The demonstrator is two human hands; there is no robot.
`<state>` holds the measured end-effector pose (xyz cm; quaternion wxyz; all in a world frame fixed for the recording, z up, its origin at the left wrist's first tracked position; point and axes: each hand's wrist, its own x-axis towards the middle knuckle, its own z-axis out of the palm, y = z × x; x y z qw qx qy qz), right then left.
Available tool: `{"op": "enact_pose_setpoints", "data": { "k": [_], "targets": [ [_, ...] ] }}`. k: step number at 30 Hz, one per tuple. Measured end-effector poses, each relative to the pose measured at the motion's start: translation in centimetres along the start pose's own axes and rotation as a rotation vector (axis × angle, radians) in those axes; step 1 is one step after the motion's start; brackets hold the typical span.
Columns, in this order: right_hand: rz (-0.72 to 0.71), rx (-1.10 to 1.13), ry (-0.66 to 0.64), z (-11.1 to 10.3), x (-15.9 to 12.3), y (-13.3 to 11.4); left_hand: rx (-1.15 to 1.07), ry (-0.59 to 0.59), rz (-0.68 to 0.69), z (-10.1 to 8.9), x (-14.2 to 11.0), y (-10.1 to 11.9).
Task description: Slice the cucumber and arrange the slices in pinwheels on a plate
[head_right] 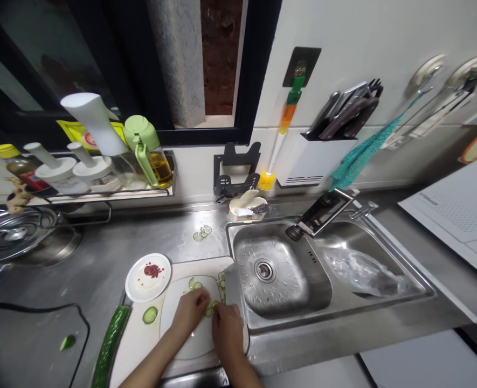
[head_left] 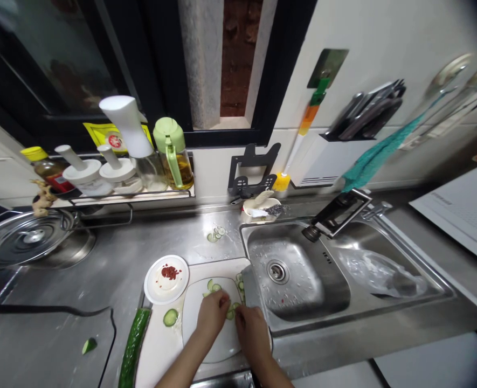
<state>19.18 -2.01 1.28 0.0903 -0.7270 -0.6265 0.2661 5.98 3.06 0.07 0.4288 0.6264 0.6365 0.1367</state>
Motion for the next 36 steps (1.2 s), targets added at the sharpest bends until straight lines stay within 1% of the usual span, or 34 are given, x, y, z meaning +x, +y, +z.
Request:
{"op": "enact_pose_setpoints", "data": {
  "k": [3,6,8,10,12,15,17,19,22,24,26,29,36],
  "targets": [
    [0.003,0.124,0.015,0.0,0.2,0.6,-0.101,0.03,-0.04,-0.2,-0.1,0.0],
    [-0.069,0.166,-0.003,-0.3,0.7,1.1,-0.207,0.058,-0.091,0.0,-0.1,0.2],
    [-0.113,0.183,-0.004,-0.6,1.1,1.4,-0.271,0.05,-0.123,0.1,0.0,0.1],
    [-0.179,0.205,-0.009,-1.1,1.4,1.7,-0.3,0.031,-0.14,0.3,-0.2,-0.2],
    [-0.295,0.215,-0.051,-1.8,1.4,2.0,-0.273,0.034,-0.131,0.4,-0.8,-0.9],
    [-0.48,0.222,-0.184,-3.2,0.8,2.3,-0.185,0.07,-0.066,0.5,-2.0,-2.1],
    [-0.545,0.228,-0.257,-4.1,0.3,2.4,-0.147,0.102,0.015,0.6,-2.9,-2.7],
    [-0.571,0.213,-0.284,-4.7,-0.1,2.5,-0.105,0.136,0.149,0.9,-3.7,-3.1],
    [-0.579,0.121,-0.271,-4.7,-0.3,2.7,0.006,0.172,0.363,1.6,-4.4,-3.3],
    [-0.571,0.041,-0.265,-4.4,-0.1,2.7,0.088,0.182,0.452,2.1,-4.6,-3.3],
    [-0.568,-0.016,-0.269,-4.1,0.1,2.8,0.156,0.187,0.503,2.5,-4.7,-3.5],
    [-0.584,-0.045,-0.276,-3.8,0.4,2.7,0.249,0.207,0.548,2.9,-4.7,-3.7],
    [-0.546,-0.064,-0.287,-4.3,0.4,2.1,0.47,0.258,0.564,3.7,-4.7,-4.4]
  ]
}}
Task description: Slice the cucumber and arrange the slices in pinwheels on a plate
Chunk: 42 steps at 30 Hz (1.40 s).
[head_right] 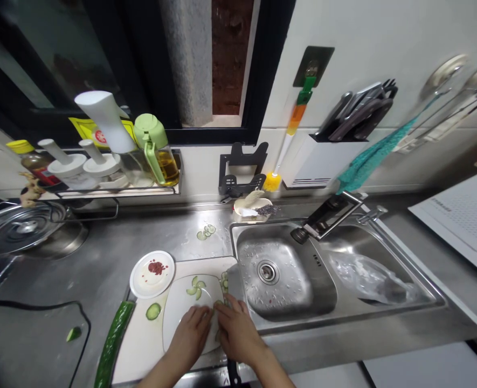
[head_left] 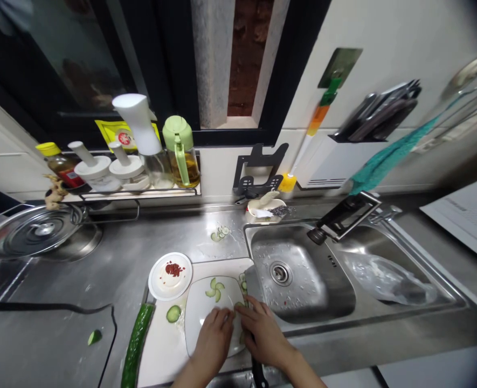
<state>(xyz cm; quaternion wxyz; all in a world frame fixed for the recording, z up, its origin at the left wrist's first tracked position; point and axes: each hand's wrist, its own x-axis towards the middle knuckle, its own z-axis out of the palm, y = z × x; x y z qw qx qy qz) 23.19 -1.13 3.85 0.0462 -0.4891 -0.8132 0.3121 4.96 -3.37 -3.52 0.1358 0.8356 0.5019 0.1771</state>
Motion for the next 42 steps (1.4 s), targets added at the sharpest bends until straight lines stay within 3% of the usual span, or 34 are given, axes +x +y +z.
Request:
{"op": "enact_pose_setpoints", "data": {
  "k": [6,21,27,30,32,35,39,42],
  "targets": [
    [0.035,0.001,-0.02,-0.4,-0.1,-0.2,0.074,0.003,0.0,0.6,-0.5,-0.1],
    [0.044,0.016,-0.042,-0.9,-0.1,0.1,0.098,0.015,-0.01,0.2,-0.8,-0.4],
    [0.026,0.044,-0.087,-0.9,-0.1,0.3,0.018,0.033,-0.009,-0.5,-0.4,-0.2],
    [-0.006,0.078,-0.032,-0.7,-0.3,0.5,-0.125,0.058,-0.06,-1.5,-0.2,0.0],
    [-0.029,0.13,0.056,-0.3,-0.6,0.6,-0.279,0.07,-0.164,-2.3,0.0,0.2],
    [-0.042,0.232,0.191,0.5,-1.0,0.4,-0.55,-0.005,-0.469,-3.3,0.3,0.7],
    [-0.029,0.287,0.265,1.2,-1.3,-0.7,-1.045,-0.326,-0.985,-3.6,1.1,1.5],
    [-0.016,0.295,0.265,1.4,-1.5,-1.5,-1.351,-0.457,-1.194,-3.5,1.4,1.6]
  ]
}}
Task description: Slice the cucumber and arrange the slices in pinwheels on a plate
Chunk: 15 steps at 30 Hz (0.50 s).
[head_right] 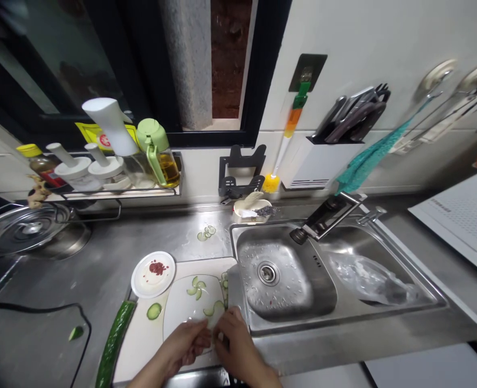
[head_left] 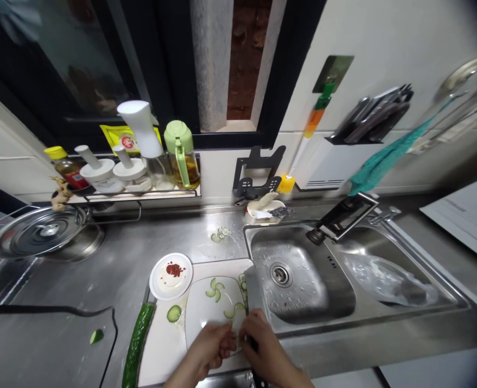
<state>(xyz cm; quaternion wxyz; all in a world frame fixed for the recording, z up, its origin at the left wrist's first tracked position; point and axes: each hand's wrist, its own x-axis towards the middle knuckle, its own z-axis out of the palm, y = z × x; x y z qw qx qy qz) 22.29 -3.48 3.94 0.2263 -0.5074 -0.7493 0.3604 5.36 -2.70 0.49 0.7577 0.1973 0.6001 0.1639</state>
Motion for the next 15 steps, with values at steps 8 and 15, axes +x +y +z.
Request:
{"op": "enact_pose_setpoints", "data": {
  "k": [8,15],
  "targets": [
    [0.198,0.047,0.039,1.4,-0.1,0.7,-0.03,0.036,0.093,-1.1,1.4,0.8],
    [0.394,0.036,0.182,3.2,0.7,2.4,0.37,0.178,0.381,-1.1,2.8,3.1]
  ]
}}
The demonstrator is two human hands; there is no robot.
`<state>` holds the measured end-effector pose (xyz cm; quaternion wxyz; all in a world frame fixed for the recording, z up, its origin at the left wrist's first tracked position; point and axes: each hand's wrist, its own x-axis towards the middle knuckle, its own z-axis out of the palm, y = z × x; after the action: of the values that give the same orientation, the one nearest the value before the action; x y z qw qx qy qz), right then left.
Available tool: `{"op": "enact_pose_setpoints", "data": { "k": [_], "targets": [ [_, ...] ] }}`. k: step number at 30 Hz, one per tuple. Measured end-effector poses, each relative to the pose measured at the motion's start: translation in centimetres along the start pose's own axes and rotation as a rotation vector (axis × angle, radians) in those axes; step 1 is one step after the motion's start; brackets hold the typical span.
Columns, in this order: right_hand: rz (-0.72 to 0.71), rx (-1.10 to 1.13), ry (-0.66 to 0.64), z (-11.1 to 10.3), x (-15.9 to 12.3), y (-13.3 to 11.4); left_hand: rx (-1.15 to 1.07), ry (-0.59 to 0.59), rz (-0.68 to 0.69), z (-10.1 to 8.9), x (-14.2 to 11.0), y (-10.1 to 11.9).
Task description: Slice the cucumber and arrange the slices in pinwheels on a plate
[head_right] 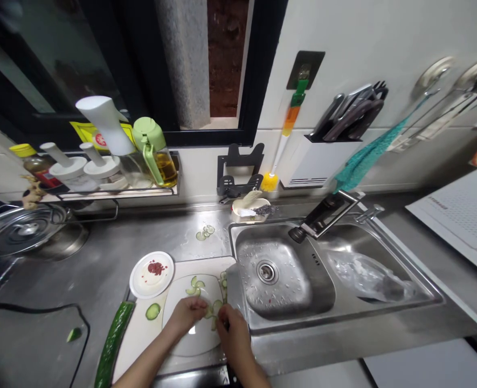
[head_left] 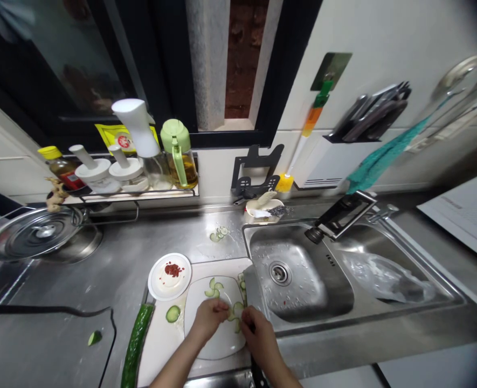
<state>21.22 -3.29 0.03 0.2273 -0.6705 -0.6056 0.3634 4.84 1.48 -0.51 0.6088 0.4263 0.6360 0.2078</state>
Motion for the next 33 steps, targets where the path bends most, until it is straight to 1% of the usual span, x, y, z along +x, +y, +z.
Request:
{"op": "enact_pose_setpoints", "data": {
  "k": [2,4,7,10,14,22,33],
  "targets": [
    [-0.003,-0.06,0.0,0.1,0.3,-0.1,0.072,0.016,0.049,-0.2,0.4,0.5],
    [0.008,-0.13,-0.011,0.2,0.6,-0.5,0.193,0.017,0.133,-0.4,0.6,1.0],
    [0.056,-0.241,-0.024,0.2,0.9,-1.2,0.434,-0.008,0.305,-0.6,1.0,1.5],
    [0.106,-0.314,-0.035,0.3,1.1,-1.9,0.579,-0.039,0.39,-0.6,1.5,1.6],
    [0.129,-0.373,-0.045,0.3,1.4,-2.5,0.682,-0.049,0.422,-0.5,2.2,1.3],
    [0.105,-0.493,-0.062,0.4,1.6,-3.3,0.774,-0.046,0.478,-0.2,2.5,1.1],
    [0.1,-0.544,-0.084,0.3,1.7,-3.6,0.779,-0.044,0.478,0.2,2.2,1.2]
  ]
}}
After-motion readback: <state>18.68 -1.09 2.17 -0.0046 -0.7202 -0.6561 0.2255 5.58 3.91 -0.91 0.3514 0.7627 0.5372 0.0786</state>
